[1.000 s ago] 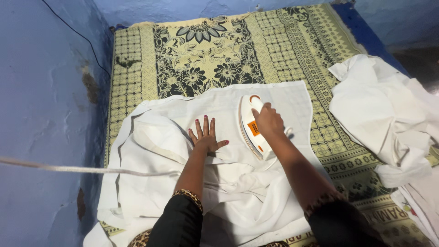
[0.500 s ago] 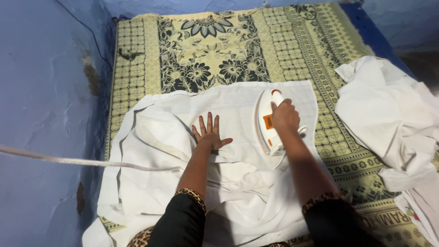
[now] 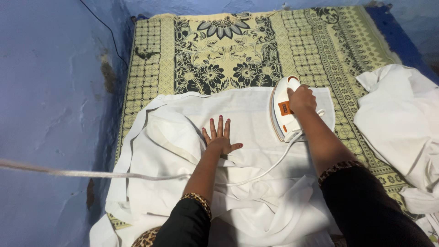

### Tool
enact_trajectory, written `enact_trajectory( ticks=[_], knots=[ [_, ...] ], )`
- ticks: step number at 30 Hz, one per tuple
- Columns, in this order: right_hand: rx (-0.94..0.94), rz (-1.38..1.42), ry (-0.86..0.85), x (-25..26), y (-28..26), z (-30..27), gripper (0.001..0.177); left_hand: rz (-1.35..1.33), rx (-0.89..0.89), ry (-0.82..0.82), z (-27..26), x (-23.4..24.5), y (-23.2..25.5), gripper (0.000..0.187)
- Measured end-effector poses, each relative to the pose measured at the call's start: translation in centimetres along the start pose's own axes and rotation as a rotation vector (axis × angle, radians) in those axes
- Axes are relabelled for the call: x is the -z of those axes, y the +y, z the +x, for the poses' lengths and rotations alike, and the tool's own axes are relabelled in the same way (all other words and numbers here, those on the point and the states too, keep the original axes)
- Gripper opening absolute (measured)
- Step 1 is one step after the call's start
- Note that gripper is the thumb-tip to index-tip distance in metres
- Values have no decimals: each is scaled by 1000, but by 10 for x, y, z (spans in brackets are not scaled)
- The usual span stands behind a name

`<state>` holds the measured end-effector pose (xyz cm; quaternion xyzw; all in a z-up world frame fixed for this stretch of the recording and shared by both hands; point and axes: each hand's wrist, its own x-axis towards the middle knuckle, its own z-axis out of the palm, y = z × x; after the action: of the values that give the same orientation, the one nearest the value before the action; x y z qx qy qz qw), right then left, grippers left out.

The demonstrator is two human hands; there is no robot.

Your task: The person is ironing a white cloth on a patterned mat. They smooth the fabric with their hands and use a white electric iron to press the cloth, moving it back and forth to remove wrinkles.

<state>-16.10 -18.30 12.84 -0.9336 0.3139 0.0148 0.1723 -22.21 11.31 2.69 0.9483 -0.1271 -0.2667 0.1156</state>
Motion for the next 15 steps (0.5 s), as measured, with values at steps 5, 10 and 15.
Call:
enact_trajectory(
  ticks=[5, 10, 15],
  knots=[
    [27, 3, 14, 4, 13, -27, 64, 0, 15, -9, -3, 2, 1, 126],
    [-16, 32, 16, 11, 38, -89, 60, 1, 16, -12, -5, 5, 2, 126],
    [-36, 33, 23, 18, 43, -117, 58, 20, 22, -11, -6, 6, 4, 127]
  ],
)
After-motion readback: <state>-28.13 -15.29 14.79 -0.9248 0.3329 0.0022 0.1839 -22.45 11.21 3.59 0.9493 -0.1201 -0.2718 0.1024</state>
